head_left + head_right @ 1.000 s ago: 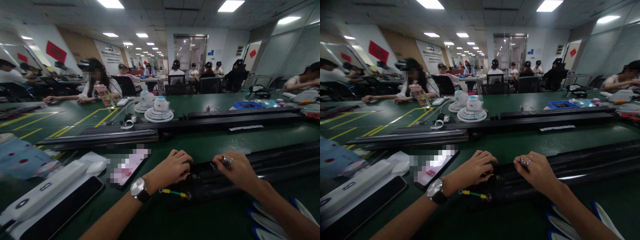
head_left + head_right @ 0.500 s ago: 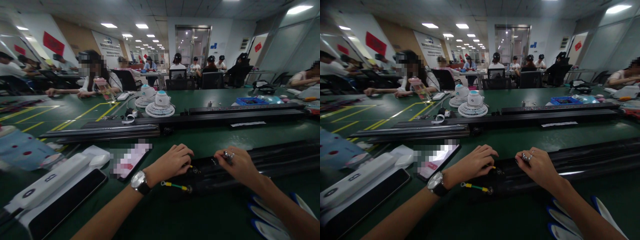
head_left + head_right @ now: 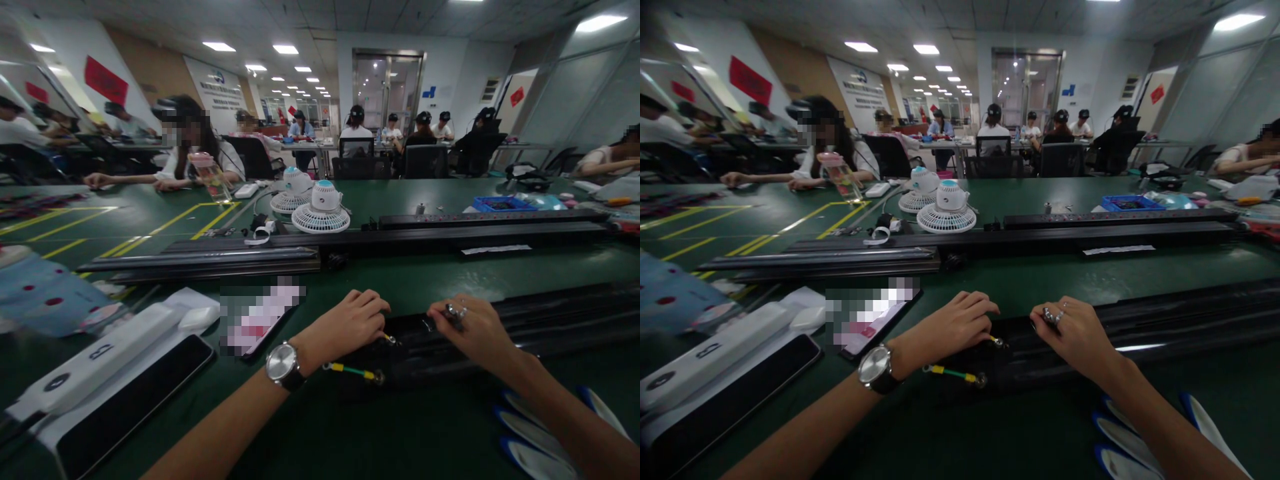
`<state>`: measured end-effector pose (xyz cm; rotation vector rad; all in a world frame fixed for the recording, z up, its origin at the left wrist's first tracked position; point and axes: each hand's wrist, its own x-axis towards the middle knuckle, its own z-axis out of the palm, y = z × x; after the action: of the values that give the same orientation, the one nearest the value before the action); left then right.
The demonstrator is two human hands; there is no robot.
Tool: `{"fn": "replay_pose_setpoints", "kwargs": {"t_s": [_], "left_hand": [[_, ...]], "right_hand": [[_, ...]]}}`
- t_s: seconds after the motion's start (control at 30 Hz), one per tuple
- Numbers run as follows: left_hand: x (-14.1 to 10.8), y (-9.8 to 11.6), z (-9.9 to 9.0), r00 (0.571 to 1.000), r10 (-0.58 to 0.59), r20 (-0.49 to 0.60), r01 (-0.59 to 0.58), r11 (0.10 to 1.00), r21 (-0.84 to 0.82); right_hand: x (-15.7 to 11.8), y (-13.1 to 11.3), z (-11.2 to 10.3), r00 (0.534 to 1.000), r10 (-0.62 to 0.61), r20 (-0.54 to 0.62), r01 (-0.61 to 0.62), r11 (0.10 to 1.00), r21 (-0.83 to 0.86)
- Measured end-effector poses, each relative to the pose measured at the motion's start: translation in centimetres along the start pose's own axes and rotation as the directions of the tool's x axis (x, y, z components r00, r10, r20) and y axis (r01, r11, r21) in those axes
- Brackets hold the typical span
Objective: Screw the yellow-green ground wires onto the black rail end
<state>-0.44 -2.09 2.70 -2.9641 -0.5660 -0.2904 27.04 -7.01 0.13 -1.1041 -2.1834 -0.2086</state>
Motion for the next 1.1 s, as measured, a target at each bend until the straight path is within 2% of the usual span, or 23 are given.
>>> {"fn": "replay_pose_setpoints", "kwargs": {"t_s": [0.27, 0.67, 0.9, 1.1], "left_hand": [[0.2, 0.2, -0.7, 0.998, 0.041, 0.046, -0.045, 0.994, 0.096], [0.5, 0.1, -0.3, 0.995, 0.102, 0.010, -0.103, 0.993, 0.065], [0.2, -0.3, -0.2, 0.995, 0.092, 0.026, -0.092, 0.995, -0.025], [0.3, -0.2, -1.3, 0.999, 0.048, 0.024, -0.044, 0.986, -0.158]], "right_hand": [[-0.2, -0.1, -0.2, 1.000, 0.005, 0.009, -0.005, 1.000, -0.003], [-0.2, 0.0, 0.0, 1.000, -0.011, 0.012, 0.012, 1.000, -0.018], [-0.2, 0.0, -0.1, 1.000, 0.009, 0.015, -0.009, 1.000, 0.009], [0.1, 0.0, -0.2, 0.997, 0.026, -0.071, -0.026, 1.000, 0.009]]}}
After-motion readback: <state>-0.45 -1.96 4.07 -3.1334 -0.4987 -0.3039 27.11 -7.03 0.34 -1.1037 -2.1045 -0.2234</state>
